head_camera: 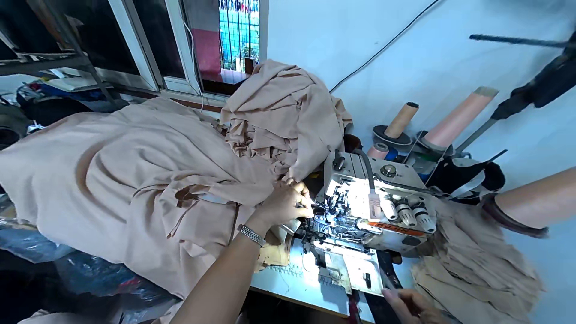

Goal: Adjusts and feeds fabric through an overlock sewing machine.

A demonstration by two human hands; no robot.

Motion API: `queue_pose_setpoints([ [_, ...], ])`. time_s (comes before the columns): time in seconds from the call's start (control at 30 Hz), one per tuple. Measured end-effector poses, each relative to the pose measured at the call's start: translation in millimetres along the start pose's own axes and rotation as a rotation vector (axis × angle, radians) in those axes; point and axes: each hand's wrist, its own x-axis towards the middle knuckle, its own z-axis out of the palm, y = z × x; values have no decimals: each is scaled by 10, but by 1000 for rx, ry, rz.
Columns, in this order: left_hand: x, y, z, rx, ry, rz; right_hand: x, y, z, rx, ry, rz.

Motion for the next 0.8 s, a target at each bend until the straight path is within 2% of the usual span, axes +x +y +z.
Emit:
queue_pose_setpoints([
  [0.13, 41, -25, 44, 65, 3, -36, 231, 165, -219, 29, 186, 163],
  [0.23, 4, 21, 6, 32, 37, -27, 556, 294, -348, -68, 278, 136],
  [0.3, -57, 93, -45, -72, 124, -35, 809, 383, -428, -110, 293, 100],
  [0.4, -66, 4, 6, -168, 192, -18, 1157, 525, -515, -88, 328, 154],
  [0.5, -47, -19, -26, -122, 68, -29, 1414, 544, -544, -74, 349, 175],
  [0.63, -15, -16, -21, -78, 26, -56, 1738, 576, -537, -84, 371, 176],
  [0.7, -8, 18, -37, -82, 2, -91, 1949, 933, -579, 26, 340, 119],
  [0.73, -7, 22, -36, -82, 1, -98, 2041, 1229, -652, 95, 264, 44],
  [0.8, -12, 11, -35, -91, 8, -101, 2155, 1719, -751, 192, 76, -209],
])
